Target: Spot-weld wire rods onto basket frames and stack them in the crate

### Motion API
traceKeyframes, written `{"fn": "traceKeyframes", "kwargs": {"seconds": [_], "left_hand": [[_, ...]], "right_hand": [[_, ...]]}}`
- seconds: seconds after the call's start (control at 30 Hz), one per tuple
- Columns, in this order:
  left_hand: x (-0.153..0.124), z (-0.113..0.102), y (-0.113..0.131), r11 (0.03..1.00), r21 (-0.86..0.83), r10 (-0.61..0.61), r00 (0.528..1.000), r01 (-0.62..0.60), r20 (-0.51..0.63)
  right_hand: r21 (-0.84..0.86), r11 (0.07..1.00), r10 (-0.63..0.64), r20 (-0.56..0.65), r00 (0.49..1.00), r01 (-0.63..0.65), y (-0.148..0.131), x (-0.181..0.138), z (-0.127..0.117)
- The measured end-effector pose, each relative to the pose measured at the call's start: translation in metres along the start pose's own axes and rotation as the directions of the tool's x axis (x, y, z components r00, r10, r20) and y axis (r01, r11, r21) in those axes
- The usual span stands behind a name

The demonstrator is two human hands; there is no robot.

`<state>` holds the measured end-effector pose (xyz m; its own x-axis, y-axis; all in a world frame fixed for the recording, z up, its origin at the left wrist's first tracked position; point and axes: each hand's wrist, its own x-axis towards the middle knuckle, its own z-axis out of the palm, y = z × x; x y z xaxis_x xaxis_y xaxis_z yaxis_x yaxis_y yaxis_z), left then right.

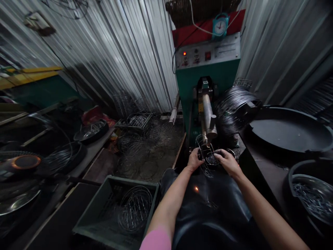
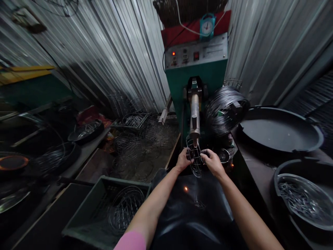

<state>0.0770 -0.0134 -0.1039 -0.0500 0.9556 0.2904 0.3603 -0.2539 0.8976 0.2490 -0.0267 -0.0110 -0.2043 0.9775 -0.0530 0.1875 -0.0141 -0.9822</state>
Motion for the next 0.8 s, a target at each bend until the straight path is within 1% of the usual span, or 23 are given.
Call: {"fn": "traceKeyframes", "kwargs": {"seconds": [0.07,0.13,0.2,0.33,0.43,0.53,0.63,0.8], "left_hand": [[0.004,-0.001,0.002,1.000,-0.008,-0.029,1.000,0.029,-0.005],[0.006,-0.002,0.004,0.999,-0.011,-0.052,0.998,0.052,0.022],[0.006,-0.002,0.004,0.998,-0.012,-0.064,0.997,0.065,0.048],[-0.001,-0.005,0.004,0.996,-0.037,-0.083,0.995,0.085,0.054],[-0.005,-0.009,0.003,0.994,-0.044,-0.097,0.992,0.101,0.079],[-0.004,-0.013,0.001,0.987,-0.056,-0.146,0.986,0.151,0.086],[0.002,-0.015,0.001,0.977,-0.080,-0.190,0.977,0.198,0.093],[0.007,-0.014,0.004,0.965,-0.128,-0.221,0.972,0.230,0.078]], "right_hand": [[0.006,1.000,-0.022,-0.015,1.000,0.022,-0.005,0.009,0.003],[0.009,0.999,-0.043,-0.022,0.999,0.043,-0.010,0.015,0.005],[0.028,0.999,-0.034,-0.019,0.999,0.034,-0.013,0.016,0.006],[0.052,0.997,0.048,0.002,0.999,-0.048,-0.007,-0.004,-0.002],[-0.002,0.996,0.089,0.087,0.992,-0.089,0.004,-0.025,-0.010],[-0.019,0.996,0.086,0.167,0.982,-0.084,0.011,-0.036,-0.010],[-0.014,0.997,0.074,0.166,0.983,-0.072,0.010,-0.033,-0.004],[-0.020,1.000,0.027,0.143,0.989,-0.024,0.005,-0.019,-0.003]]}}
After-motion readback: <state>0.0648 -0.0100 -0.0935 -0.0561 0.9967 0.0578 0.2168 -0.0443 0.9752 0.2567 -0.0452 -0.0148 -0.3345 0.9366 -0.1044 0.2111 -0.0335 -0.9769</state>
